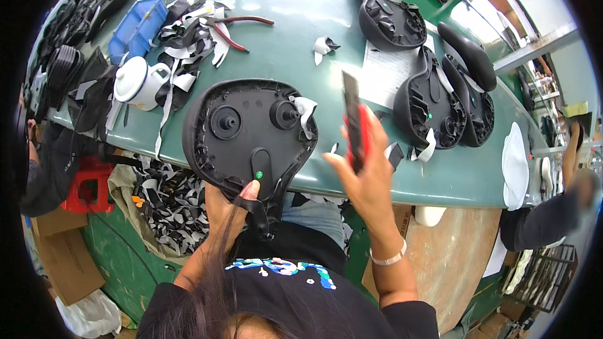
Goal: The recorder is assembling or finishing bicycle seats by trimming excess material with a knife and using pliers.
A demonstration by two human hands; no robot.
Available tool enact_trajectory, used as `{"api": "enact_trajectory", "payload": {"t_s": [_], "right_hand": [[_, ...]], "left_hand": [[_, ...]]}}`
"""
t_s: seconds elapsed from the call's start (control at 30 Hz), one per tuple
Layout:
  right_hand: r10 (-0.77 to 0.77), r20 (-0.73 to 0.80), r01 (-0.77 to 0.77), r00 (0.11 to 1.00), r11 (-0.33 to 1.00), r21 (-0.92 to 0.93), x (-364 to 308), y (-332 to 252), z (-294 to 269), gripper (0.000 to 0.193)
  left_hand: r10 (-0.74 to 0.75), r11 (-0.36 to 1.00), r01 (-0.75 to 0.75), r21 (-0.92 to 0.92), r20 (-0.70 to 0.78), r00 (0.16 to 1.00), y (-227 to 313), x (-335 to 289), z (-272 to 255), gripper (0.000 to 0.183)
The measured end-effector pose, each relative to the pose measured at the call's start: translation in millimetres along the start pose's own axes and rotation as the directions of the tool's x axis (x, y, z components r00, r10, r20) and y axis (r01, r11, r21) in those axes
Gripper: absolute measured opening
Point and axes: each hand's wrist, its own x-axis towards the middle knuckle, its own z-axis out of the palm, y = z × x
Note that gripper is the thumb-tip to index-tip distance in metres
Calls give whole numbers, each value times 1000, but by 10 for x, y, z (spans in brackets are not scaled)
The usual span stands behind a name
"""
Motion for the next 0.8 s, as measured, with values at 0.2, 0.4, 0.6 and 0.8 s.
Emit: {"api": "enact_trajectory", "payload": {"t_s": [0.2, 0.4, 0.6, 0.8], "right_hand": [[-184, -249, 94, 951, 938, -332, 906, 249, 111, 26], [159, -244, -171, 957, 985, -29, 1122, 219, -547, 17], [132, -118, -91, 984, 949, 303, 782, 407, -572, 23], [-246, 188, 309, 951, 758, -575, 758, 230, -803, 30]], "left_hand": [[-179, 970, 182, -159, 35, 983, 235, 80, -337, 60], [-394, 918, 348, 191, 555, 733, 700, 722, -585, 69], [45, 774, 247, -583, 439, 897, 859, 1611, -7, 44], [-70, 810, -573, 123, 991, 114, 811, 1506, 34, 46]]}}
